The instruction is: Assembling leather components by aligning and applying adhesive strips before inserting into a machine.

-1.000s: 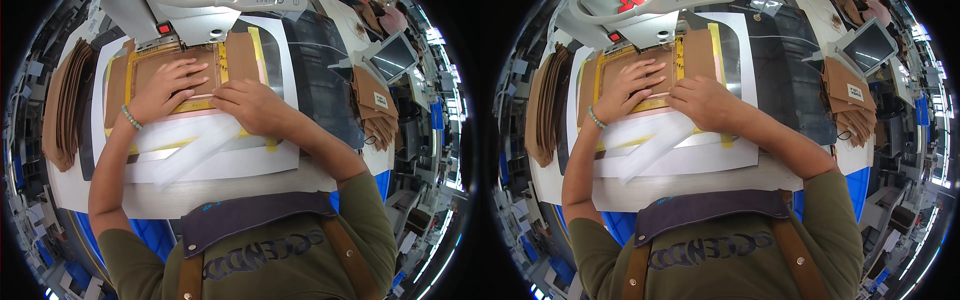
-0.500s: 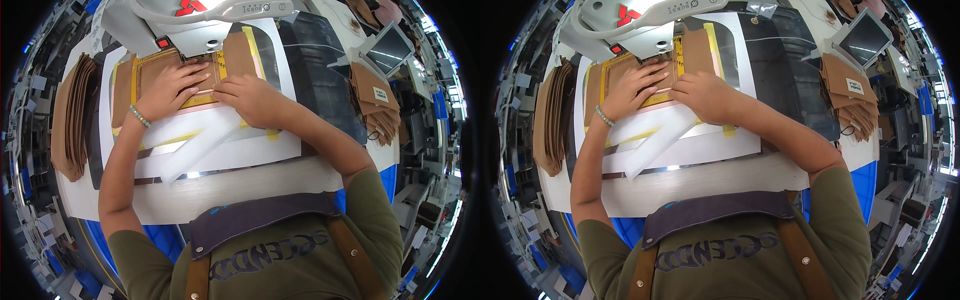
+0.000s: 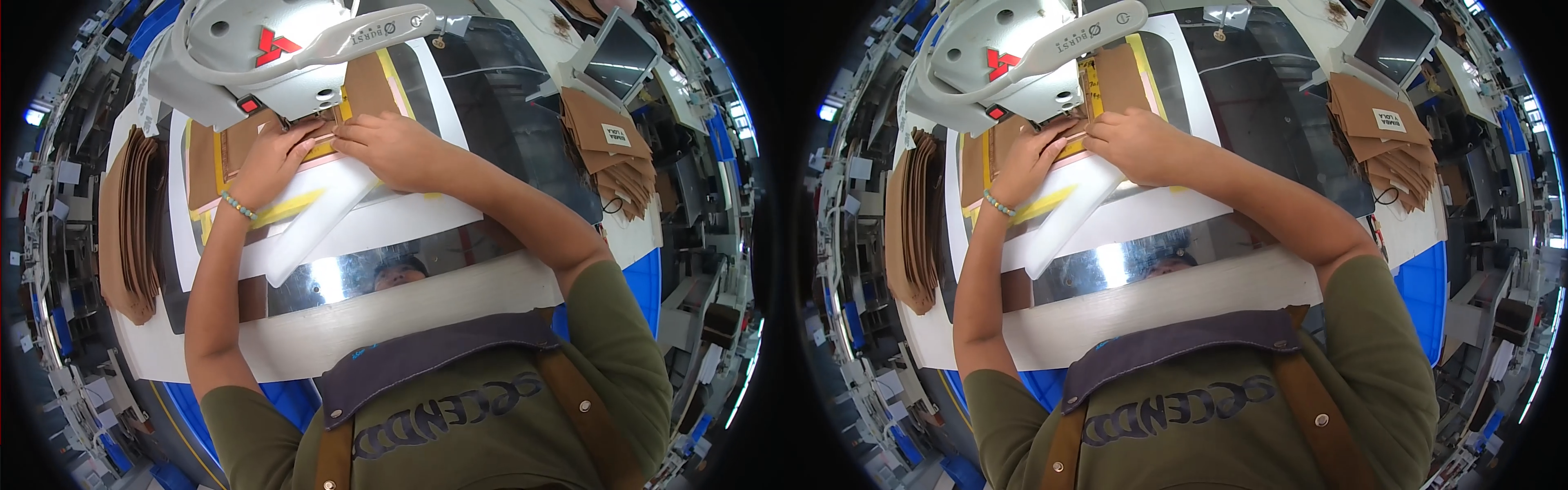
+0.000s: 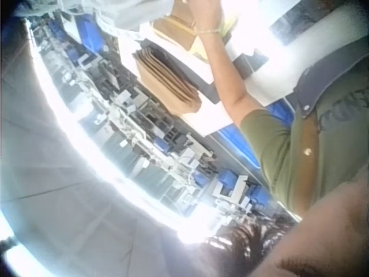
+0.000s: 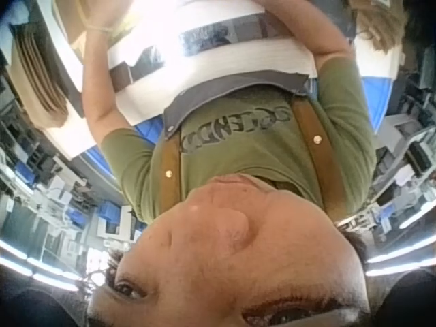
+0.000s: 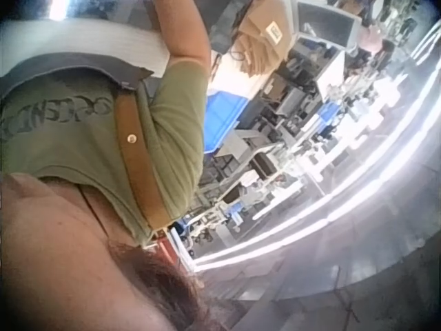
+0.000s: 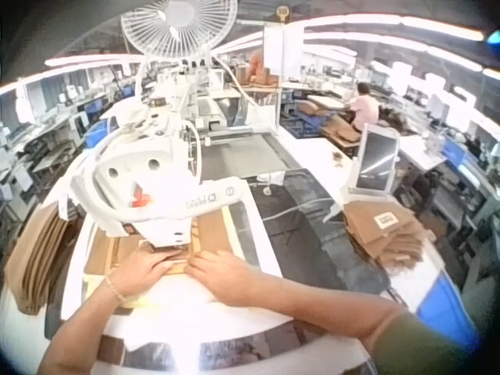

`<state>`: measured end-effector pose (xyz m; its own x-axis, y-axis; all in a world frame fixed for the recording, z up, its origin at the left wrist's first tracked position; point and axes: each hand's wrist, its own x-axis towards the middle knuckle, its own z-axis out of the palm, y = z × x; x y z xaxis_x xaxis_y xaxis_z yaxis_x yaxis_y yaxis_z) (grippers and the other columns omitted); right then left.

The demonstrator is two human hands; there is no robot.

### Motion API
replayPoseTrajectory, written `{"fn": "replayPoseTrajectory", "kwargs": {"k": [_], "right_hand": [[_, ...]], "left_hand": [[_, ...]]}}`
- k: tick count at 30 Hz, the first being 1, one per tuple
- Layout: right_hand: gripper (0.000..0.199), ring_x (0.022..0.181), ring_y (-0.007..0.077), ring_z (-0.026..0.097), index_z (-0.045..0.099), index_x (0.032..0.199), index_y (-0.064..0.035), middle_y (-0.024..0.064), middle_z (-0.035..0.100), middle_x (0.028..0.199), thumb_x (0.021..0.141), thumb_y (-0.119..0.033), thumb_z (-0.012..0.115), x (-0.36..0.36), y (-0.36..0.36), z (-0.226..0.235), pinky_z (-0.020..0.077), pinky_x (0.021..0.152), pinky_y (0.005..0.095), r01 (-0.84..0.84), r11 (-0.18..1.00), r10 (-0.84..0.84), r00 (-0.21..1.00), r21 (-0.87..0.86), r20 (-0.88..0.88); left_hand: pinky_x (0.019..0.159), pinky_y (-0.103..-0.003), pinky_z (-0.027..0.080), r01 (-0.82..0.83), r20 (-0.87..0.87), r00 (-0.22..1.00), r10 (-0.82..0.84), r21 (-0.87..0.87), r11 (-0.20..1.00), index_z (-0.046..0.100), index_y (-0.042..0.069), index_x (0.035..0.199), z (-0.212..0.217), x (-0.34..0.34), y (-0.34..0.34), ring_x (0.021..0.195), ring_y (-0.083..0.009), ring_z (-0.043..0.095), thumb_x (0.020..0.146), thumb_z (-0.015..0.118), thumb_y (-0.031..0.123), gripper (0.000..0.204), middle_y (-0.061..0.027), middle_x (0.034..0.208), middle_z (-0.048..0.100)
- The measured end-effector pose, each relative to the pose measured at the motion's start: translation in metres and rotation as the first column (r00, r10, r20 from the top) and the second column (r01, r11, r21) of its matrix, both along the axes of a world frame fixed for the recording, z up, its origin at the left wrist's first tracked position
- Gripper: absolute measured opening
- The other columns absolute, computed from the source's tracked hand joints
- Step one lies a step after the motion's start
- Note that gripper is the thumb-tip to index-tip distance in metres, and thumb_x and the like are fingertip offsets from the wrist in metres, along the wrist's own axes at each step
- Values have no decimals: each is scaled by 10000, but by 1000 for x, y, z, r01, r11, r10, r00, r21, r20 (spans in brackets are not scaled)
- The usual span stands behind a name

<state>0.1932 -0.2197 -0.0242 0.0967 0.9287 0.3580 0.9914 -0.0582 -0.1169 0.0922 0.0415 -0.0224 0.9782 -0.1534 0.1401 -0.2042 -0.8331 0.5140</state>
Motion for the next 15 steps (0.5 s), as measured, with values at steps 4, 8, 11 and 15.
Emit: {"fn": "replayPoseTrajectory", "kwargs": {"k": [4,8,11,15], "right_hand": [[416,1306,276,631,691,1347,-29,128,681,1427,932,-57,687,0,-7,1,498,1089,421,19,1000,-19,1000,8,-5],[372,1301,258,624,721,1278,-49,116,690,1380,907,-71,714,8,-25,2,495,1054,410,40,997,-42,998,64,39],[315,1313,285,632,748,1235,-40,141,691,1409,930,-76,682,25,-46,2,507,1063,429,37,996,-38,999,76,10],[300,1320,320,655,778,1224,-41,181,698,1421,966,-107,640,50,-70,5,543,1058,466,124,990,-128,990,70,64]], "left_hand": [[1181,-472,406,16,15,1000,-17,29,999,696,92,1447,-2,3,11,1324,-407,566,1104,541,220,397,-206,1435,675],[1159,-478,432,1,89,996,-13,128,992,711,63,1416,0,-1,8,1286,-411,587,1089,569,195,380,-241,1380,675],[1171,-472,426,-53,27,998,50,126,991,723,49,1388,7,-10,15,1292,-405,589,1074,588,171,362,-240,1399,652],[1188,-458,418,-148,184,976,120,144,978,692,35,1413,7,-36,55,1348,-387,577,1089,579,190,377,-205,1494,615]]}}
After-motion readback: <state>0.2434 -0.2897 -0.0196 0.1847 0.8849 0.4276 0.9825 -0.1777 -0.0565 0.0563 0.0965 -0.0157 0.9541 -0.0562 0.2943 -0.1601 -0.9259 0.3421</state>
